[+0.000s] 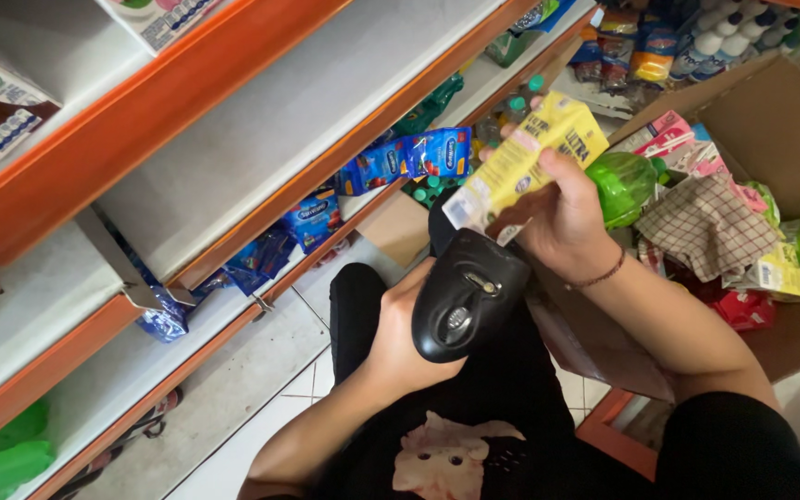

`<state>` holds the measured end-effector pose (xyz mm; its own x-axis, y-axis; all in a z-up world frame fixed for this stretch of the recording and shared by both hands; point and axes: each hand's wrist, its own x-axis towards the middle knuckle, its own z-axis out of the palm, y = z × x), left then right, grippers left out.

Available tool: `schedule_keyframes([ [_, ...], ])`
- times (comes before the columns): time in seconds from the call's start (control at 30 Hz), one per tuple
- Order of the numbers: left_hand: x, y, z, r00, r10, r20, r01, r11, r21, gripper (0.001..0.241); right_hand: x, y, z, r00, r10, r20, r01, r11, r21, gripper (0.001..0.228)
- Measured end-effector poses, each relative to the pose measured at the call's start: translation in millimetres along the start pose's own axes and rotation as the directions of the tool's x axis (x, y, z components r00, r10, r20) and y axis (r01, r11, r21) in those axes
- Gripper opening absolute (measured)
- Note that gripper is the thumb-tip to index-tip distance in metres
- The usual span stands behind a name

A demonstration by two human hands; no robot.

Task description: The person scans milk cartons using a handheld scanner and places them into a cardboard box on the floor while organizing other small items.

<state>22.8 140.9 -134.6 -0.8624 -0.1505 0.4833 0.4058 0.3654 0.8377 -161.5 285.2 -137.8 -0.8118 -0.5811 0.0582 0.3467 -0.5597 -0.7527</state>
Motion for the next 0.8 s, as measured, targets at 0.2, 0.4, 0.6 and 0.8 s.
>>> schedule_keyframes([
  [0.2,-1,3,-7,0.98,-0.199,0.004,0.198,0.968,-0.153,0.033,-2,-1,-26,0.993,-0.018,0.114,0.016,1.0,0.019,0.064],
  [0.4,-9,-2,-12,0.98,-0.198,0.027,0.2,0.969,-0.148,0.037,-3,-6,-34,0.97,-0.038,0.24,0.035,0.999,0.02,0.062],
  [0.6,-16,-6,-18,0.949,-0.305,0.082,0.315,0.923,-0.221,0.043,1,-4,-25,0.965,-0.014,0.263,0.017,1.0,-0.01,0.065],
  [0.8,-22,-1,-24,0.996,0.083,-0.018,-0.084,0.984,-0.156,0.045,-1,13,26,0.976,0.004,0.219,-0.005,1.0,0.005,0.071],
])
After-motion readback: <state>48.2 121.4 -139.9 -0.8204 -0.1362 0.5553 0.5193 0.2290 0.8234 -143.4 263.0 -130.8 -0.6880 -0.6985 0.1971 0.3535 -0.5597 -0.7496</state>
